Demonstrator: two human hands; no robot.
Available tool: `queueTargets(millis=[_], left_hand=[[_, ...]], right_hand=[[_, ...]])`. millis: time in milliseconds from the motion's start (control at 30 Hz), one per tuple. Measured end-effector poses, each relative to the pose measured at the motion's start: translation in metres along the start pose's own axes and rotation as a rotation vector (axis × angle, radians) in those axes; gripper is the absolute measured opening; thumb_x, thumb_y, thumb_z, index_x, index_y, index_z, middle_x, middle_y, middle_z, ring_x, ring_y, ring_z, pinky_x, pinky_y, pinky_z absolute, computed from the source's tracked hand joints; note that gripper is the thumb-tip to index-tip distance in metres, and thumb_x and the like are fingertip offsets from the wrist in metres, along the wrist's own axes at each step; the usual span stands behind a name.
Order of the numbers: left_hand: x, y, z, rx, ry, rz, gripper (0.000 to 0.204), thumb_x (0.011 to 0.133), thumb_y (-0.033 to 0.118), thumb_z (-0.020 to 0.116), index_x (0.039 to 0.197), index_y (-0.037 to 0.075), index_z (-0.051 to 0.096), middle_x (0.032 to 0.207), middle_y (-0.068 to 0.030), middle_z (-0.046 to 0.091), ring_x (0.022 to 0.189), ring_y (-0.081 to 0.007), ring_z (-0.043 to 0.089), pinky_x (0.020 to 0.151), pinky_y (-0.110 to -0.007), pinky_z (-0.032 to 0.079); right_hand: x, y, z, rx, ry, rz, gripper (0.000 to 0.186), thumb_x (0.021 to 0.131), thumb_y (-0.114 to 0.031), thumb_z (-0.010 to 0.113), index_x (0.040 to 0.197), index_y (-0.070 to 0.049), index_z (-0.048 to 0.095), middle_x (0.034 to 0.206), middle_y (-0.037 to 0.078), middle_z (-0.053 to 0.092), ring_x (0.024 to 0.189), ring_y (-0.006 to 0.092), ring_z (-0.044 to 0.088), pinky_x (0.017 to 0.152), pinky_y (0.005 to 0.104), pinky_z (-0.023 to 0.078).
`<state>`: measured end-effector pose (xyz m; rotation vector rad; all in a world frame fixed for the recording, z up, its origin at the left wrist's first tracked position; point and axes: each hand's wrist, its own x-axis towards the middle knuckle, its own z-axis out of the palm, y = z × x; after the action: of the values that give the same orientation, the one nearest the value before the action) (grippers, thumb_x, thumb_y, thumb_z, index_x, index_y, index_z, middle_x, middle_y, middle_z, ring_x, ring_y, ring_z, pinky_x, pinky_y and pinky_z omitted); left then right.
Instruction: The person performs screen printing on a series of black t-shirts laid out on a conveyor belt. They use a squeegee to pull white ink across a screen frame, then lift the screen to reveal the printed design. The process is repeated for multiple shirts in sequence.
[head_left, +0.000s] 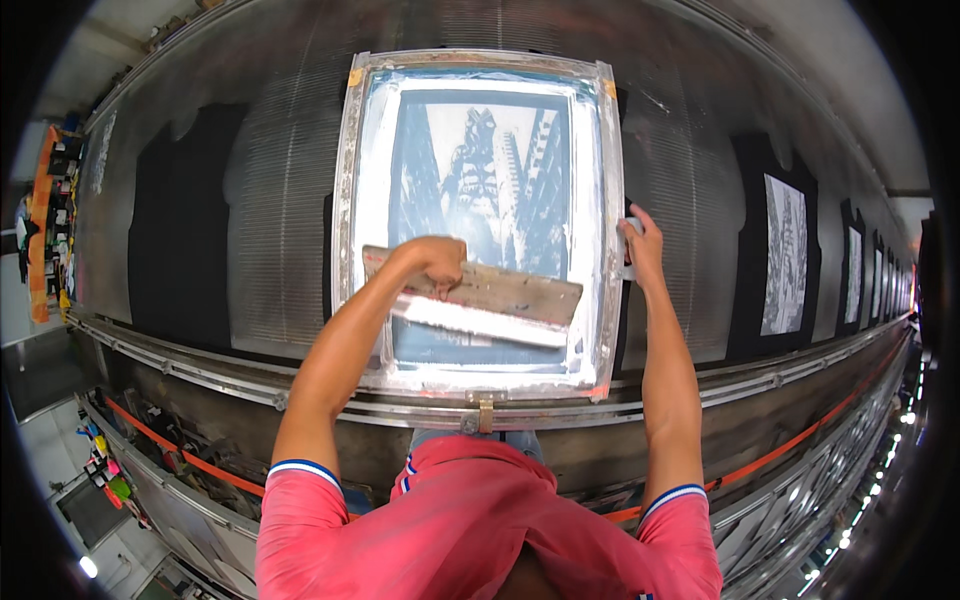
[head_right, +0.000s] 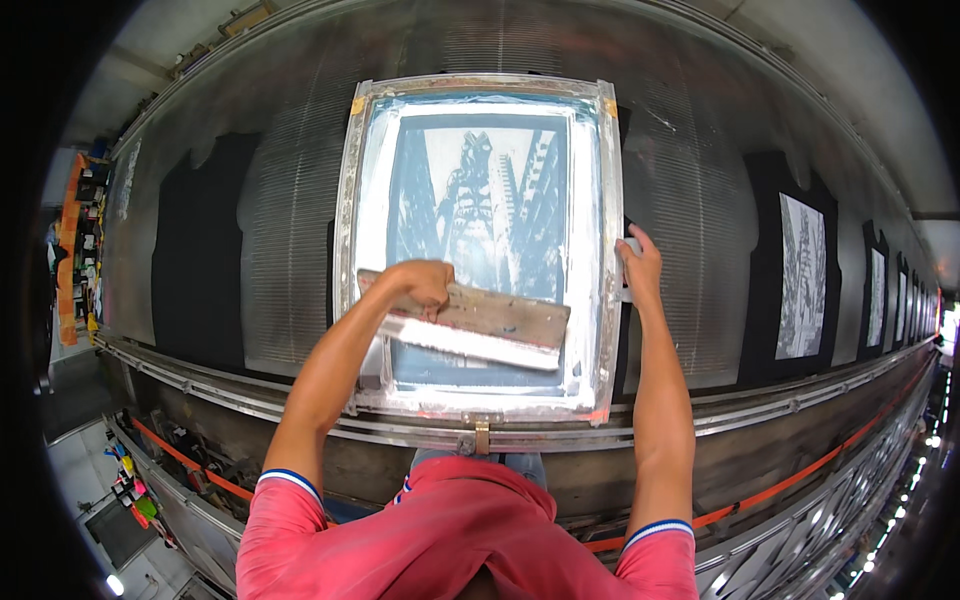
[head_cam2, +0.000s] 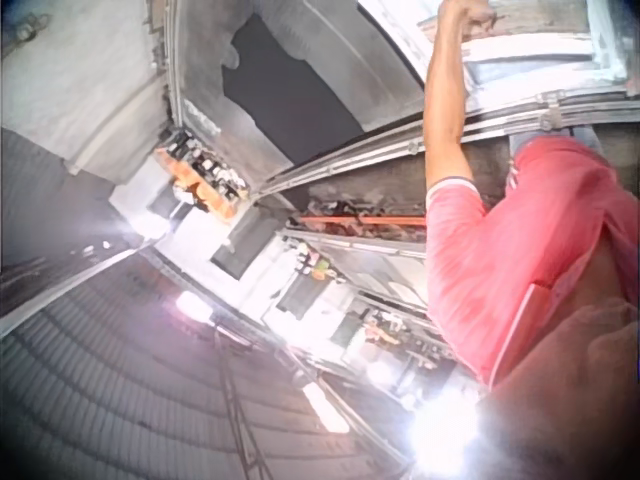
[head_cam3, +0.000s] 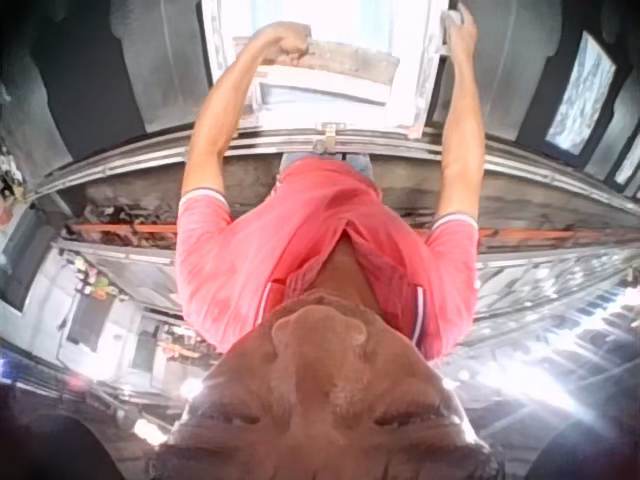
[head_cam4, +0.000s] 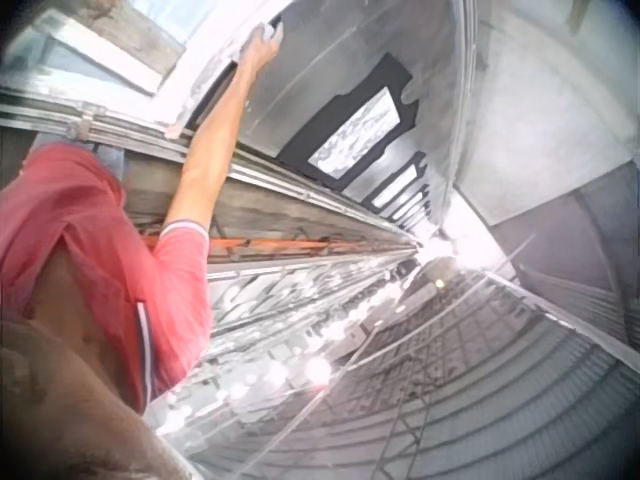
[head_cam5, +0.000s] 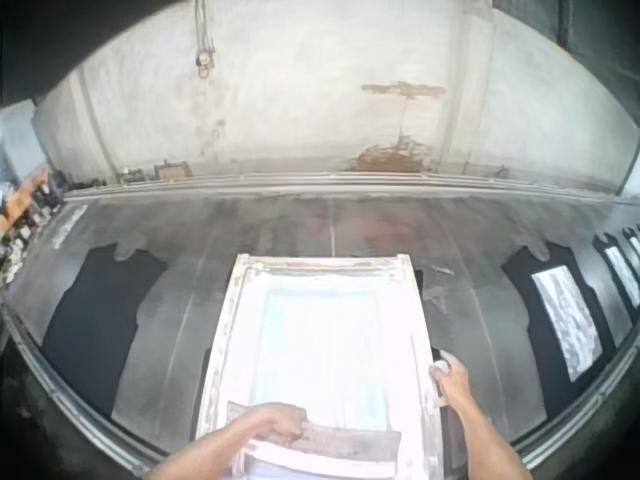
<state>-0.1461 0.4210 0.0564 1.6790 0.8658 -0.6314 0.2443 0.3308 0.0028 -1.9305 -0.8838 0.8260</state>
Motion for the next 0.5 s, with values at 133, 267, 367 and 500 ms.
queueTargets(millis=[133,267,367,500], left_hand=[[-0.072,-0.064,-0.098,0.244,0.309,-0.043,0.015,0.067,0.007,0.070,0.079,0.000,0.075,0.072,-0.0142,0.073,0.064,-0.0208,0.072,0.062,-0.034,0.054],[-0.061,-0.143,-0.258,0.332,0.512,0.049,0.031,0.065,0.010,0.072,0.093,-0.003,0.073,0.083,-0.0229,0.072,0.078,-0.0326,0.072,0.072,-0.041,0.055],[0.067,-0.138,-0.480,0.252,0.614,0.073,0.029,0.070,0.007,0.064,0.094,-0.007,0.068,0.082,-0.0223,0.072,0.082,-0.0283,0.073,0.071,-0.040,0.055],[0.128,-0.174,-0.530,0.504,0.974,0.102,0.024,0.071,0.009,0.062,0.091,0.004,0.075,0.087,-0.0183,0.073,0.085,-0.0347,0.071,0.077,-0.045,0.055]], right_hand=[[-0.058,-0.058,0.098,0.113,0.004,0.149,0.022,0.090,-0.011,0.067,0.109,-0.002,0.068,0.076,0.001,0.060,0.049,0.0045,0.042,0.041,0.0237,0.030],[-0.046,-0.132,0.187,0.050,0.049,0.207,0.023,0.090,-0.012,0.067,0.111,-0.002,0.068,0.072,-0.002,0.058,0.050,0.0038,0.042,0.043,0.0227,0.031],[0.163,-0.151,0.233,0.072,0.012,0.184,0.024,0.091,-0.011,0.067,0.113,-0.002,0.068,0.071,-0.003,0.057,0.051,0.0034,0.042,0.044,0.0220,0.031],[0.167,-0.139,0.256,0.065,0.009,0.181,0.025,0.091,-0.010,0.067,0.115,-0.002,0.068,0.069,-0.004,0.055,0.051,0.0031,0.041,0.045,0.0217,0.031]])
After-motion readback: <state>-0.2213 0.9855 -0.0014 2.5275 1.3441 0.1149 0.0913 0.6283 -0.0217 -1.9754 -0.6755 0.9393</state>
